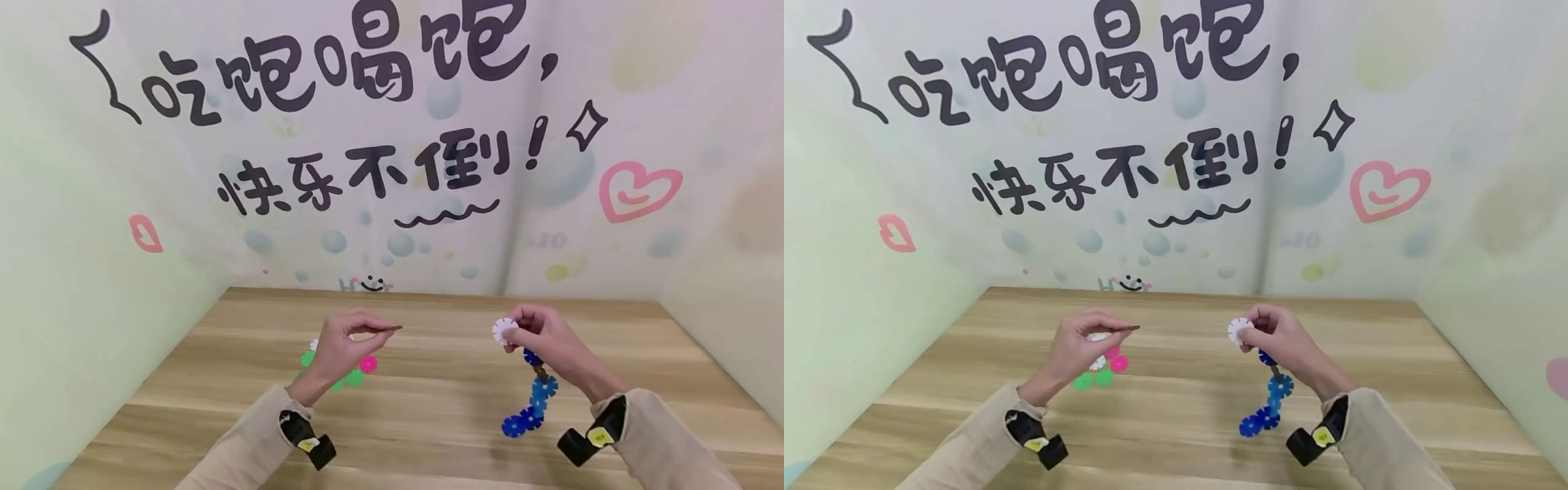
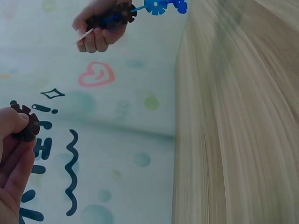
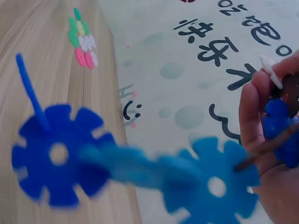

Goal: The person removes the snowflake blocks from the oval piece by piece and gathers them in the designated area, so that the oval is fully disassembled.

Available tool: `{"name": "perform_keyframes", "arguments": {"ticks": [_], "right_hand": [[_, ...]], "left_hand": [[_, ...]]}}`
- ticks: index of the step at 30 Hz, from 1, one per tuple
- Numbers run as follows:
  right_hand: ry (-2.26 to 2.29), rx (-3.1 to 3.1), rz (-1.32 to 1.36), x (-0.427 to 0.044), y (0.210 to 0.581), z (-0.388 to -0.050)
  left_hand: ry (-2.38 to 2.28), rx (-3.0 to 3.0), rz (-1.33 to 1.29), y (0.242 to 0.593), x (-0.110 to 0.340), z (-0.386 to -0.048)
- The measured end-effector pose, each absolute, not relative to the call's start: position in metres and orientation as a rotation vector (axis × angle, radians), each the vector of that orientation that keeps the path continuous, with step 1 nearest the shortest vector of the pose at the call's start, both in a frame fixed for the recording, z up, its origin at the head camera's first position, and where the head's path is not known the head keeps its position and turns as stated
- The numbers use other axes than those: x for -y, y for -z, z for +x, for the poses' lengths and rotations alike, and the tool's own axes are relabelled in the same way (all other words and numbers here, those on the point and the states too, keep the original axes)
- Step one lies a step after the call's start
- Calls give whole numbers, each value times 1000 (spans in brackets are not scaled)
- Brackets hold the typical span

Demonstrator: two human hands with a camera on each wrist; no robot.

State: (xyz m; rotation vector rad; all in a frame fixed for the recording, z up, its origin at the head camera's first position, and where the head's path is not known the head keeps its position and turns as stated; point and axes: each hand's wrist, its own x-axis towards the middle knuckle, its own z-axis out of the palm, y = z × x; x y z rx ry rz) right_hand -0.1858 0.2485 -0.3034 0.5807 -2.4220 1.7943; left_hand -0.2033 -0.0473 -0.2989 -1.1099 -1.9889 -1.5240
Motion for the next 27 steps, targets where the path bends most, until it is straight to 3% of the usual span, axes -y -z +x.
{"name": "perform_keyframes", "arguments": {"ticks": [6,16,27], "right_hand": [[-1774,2457,636,-245,299,-182],[-1837,2445,685,-242,309,-176],[-1863,2440,765,-238,311,-176]], "left_hand": [[1626,2131,-1053,298,65,-205],[1561,2588,-990,352,114,-223],[1371,2828,-815,381,158,-231]]}}
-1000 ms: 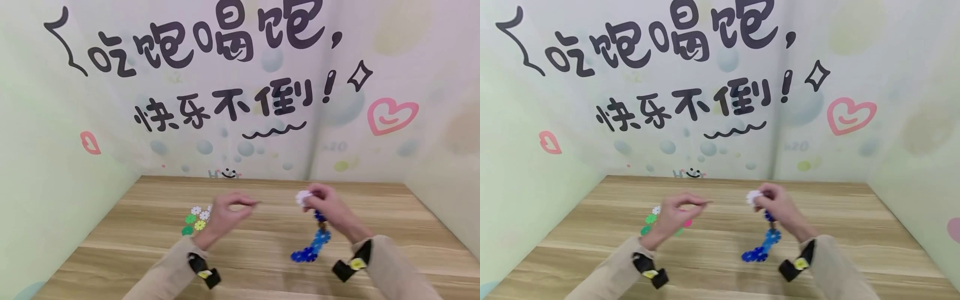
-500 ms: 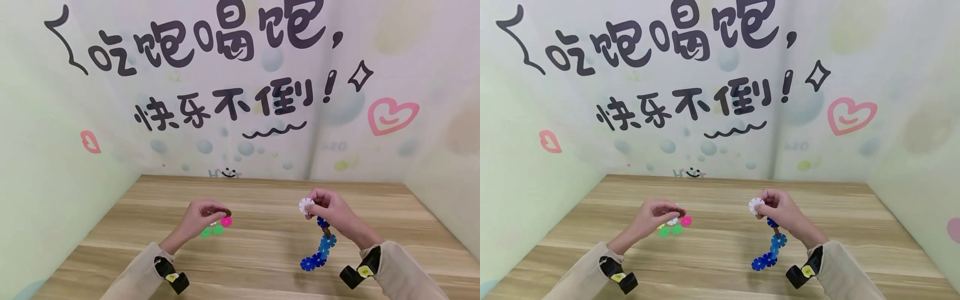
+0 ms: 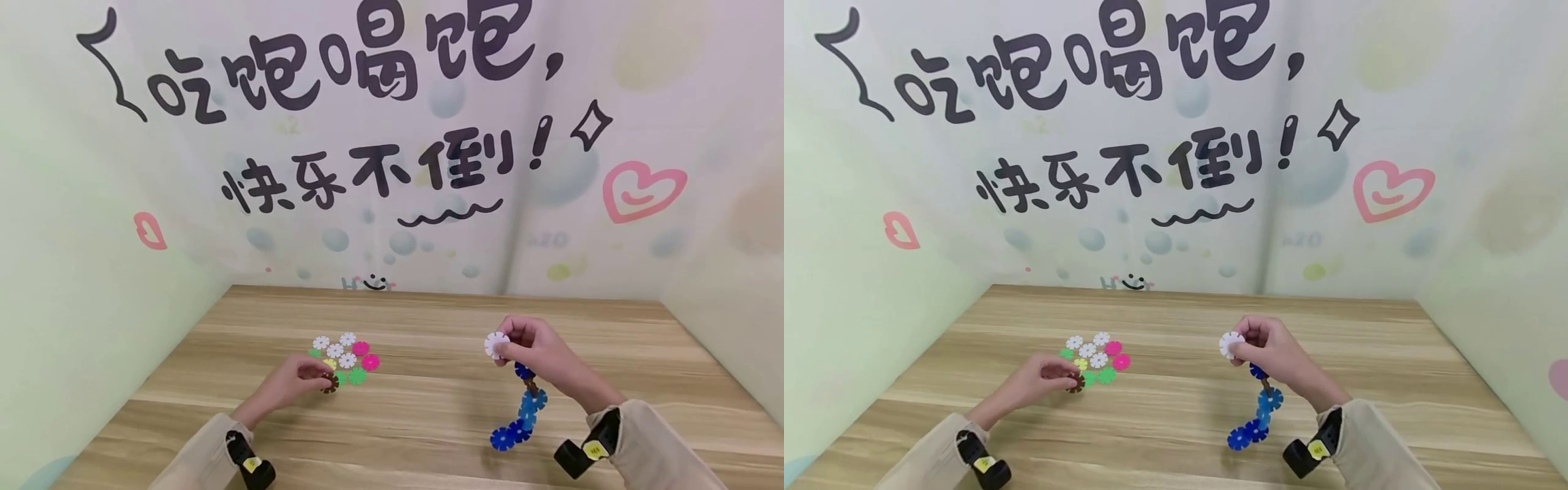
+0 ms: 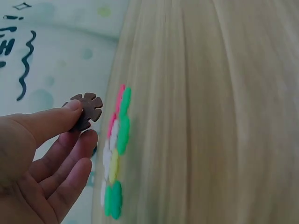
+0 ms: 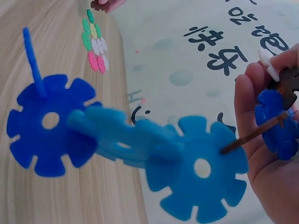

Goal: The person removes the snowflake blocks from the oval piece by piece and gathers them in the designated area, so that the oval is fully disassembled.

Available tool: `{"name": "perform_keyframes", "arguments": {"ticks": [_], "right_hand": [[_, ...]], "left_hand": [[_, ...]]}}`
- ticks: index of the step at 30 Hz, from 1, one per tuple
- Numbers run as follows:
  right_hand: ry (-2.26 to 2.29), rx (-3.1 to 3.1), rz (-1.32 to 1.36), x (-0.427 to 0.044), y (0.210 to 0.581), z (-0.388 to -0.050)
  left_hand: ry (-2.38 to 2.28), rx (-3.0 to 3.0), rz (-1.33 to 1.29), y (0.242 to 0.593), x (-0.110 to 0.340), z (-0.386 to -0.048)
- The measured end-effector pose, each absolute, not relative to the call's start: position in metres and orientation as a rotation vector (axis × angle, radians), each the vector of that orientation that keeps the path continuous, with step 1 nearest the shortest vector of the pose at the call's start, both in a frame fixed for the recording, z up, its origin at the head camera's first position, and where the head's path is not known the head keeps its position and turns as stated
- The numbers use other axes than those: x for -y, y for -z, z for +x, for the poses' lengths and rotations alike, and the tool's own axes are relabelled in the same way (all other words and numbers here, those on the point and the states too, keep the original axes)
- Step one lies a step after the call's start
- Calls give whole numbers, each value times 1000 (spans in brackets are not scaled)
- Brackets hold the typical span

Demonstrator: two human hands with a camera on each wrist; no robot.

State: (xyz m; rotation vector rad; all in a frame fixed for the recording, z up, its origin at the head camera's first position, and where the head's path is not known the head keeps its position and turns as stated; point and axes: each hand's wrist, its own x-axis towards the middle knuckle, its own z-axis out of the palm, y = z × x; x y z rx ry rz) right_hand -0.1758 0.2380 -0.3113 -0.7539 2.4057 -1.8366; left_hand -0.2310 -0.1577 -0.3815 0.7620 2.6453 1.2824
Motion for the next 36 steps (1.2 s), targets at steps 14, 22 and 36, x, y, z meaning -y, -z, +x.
{"name": "perform_keyframes", "arguments": {"ticks": [14,22,36], "right_hand": [[1784,-2433,-765,-238,312,-176],[1771,-2434,-753,-239,312,-177],[1773,-2378,-773,-231,314,-178]], "left_hand": [[-1210,-2823,615,394,174,-234],[-1168,-2865,641,401,175,-238],[-1168,-2861,706,378,152,-233]]}}
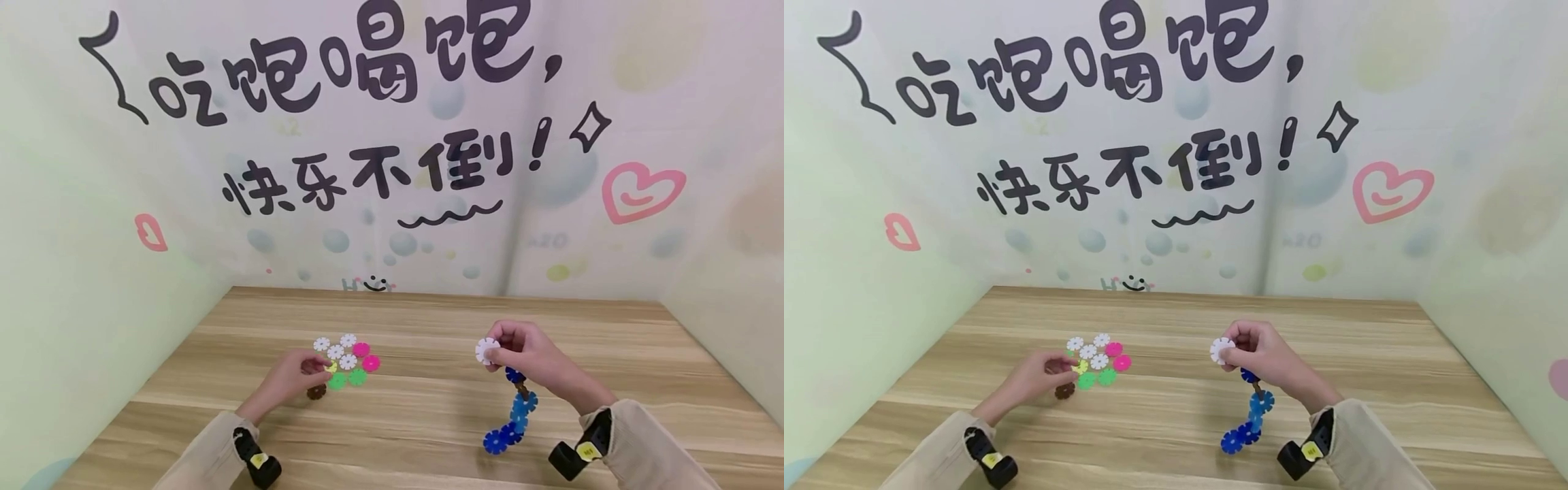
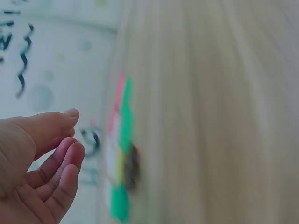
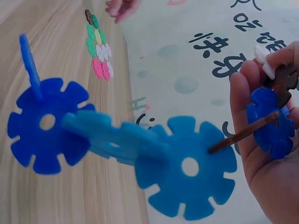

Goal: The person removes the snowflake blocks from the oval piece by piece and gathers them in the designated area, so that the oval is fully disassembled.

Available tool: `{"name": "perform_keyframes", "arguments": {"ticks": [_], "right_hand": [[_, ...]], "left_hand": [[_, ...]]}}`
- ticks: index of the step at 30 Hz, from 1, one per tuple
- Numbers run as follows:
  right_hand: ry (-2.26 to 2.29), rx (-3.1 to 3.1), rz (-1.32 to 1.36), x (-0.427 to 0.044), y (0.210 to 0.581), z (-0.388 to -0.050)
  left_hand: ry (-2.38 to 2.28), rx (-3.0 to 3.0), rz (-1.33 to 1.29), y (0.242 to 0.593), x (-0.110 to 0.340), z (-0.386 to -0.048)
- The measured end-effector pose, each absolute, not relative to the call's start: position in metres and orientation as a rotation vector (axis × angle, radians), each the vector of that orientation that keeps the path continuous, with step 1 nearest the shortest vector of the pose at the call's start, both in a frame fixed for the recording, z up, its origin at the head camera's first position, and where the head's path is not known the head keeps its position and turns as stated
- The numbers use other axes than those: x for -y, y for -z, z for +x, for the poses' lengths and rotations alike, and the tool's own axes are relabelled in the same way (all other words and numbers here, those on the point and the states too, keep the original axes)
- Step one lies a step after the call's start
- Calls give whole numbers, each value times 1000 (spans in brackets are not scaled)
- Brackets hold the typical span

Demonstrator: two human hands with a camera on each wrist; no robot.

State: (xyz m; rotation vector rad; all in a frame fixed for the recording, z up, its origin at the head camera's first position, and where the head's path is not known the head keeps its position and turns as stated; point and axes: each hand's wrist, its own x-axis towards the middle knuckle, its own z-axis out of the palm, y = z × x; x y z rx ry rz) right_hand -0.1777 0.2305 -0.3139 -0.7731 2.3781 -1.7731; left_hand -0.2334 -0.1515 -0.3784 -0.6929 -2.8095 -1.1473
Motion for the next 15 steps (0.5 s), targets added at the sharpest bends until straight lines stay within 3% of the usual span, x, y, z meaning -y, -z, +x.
{"name": "perform_keyframes", "arguments": {"ticks": [15], "right_hand": [[1765,-2339,-854,-215,317,-182]], "left_hand": [[1470,2536,-1123,338,52,-213]]}}
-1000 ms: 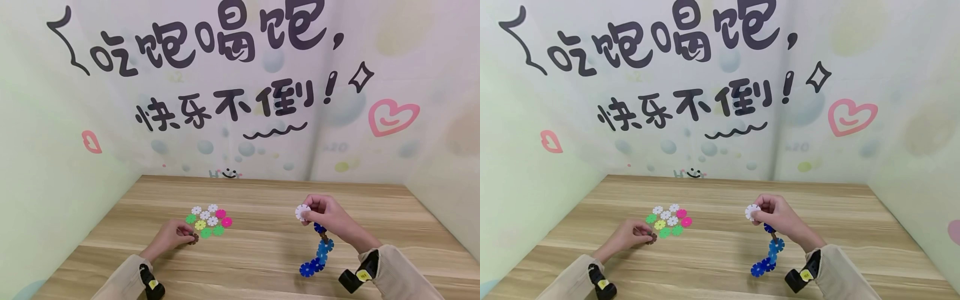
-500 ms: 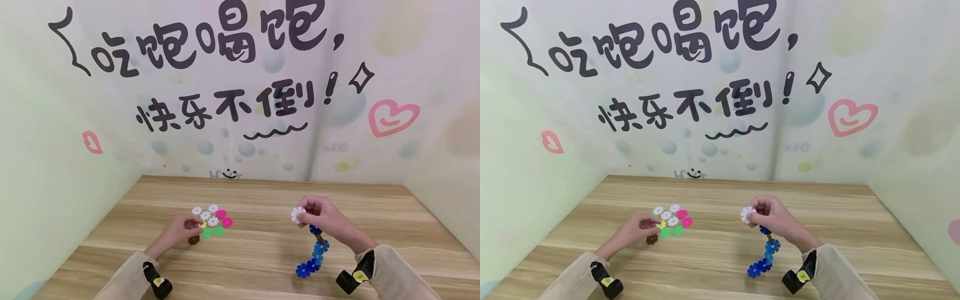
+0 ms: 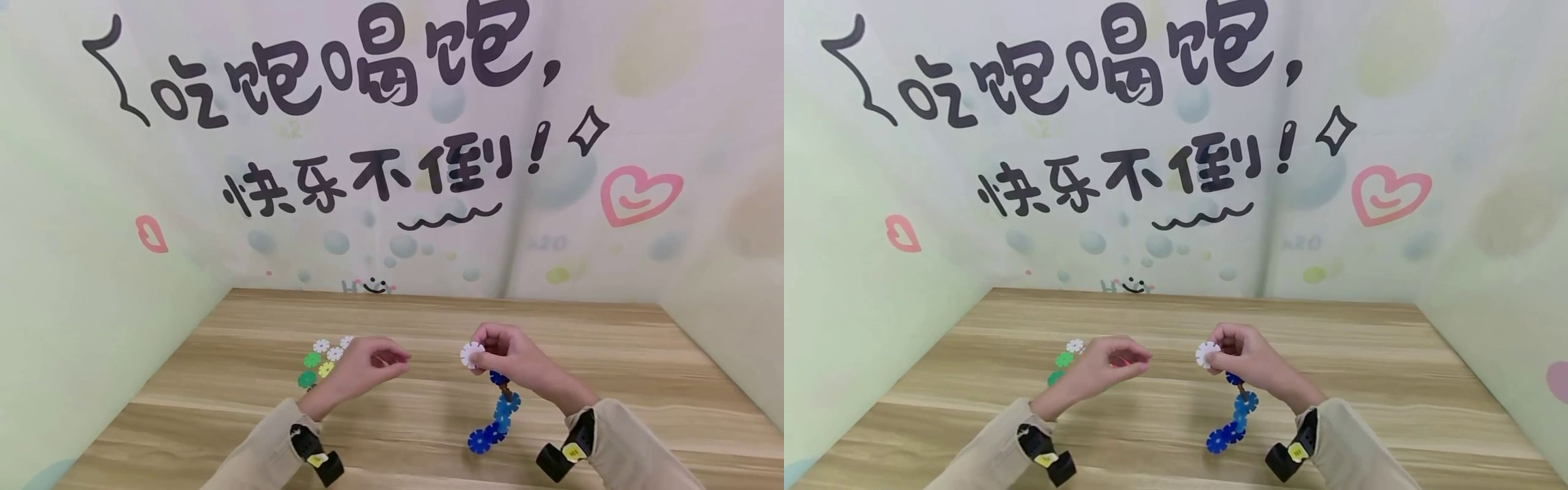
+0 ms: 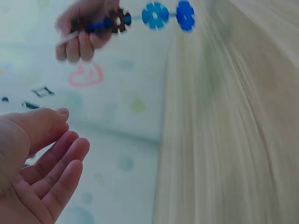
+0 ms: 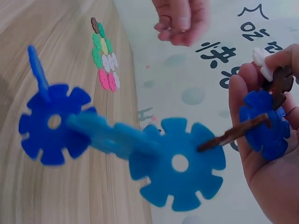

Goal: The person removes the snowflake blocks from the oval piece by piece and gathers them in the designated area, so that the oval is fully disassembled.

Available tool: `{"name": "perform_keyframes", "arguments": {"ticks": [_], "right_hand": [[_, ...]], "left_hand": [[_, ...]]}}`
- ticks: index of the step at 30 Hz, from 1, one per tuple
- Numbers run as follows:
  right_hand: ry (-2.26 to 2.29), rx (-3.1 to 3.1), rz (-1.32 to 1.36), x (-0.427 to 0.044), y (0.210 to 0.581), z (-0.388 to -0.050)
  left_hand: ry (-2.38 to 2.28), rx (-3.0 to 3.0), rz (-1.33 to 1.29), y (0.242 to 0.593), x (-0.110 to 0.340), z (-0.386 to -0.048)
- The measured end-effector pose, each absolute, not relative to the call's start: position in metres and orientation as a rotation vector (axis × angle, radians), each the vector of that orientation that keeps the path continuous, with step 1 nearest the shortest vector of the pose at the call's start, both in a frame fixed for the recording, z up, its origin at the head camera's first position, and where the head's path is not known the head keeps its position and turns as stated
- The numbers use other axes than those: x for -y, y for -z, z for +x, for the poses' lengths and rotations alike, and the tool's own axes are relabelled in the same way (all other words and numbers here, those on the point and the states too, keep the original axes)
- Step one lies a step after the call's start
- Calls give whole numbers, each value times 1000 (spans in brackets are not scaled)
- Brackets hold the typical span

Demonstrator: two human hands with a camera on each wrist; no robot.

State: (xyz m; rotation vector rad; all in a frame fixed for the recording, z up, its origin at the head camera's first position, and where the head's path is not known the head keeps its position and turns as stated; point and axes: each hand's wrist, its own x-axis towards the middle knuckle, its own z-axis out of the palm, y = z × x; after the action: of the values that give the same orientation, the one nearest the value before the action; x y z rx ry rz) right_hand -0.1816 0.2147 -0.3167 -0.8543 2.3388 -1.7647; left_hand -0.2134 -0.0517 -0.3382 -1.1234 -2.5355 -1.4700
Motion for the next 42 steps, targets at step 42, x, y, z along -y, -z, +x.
{"name": "perform_keyframes", "arguments": {"ticks": [42], "right_hand": [[1817,-2475,-1009,-213,316,-187]], "left_hand": [[2041,2162,-874,299,1,-188]]}}
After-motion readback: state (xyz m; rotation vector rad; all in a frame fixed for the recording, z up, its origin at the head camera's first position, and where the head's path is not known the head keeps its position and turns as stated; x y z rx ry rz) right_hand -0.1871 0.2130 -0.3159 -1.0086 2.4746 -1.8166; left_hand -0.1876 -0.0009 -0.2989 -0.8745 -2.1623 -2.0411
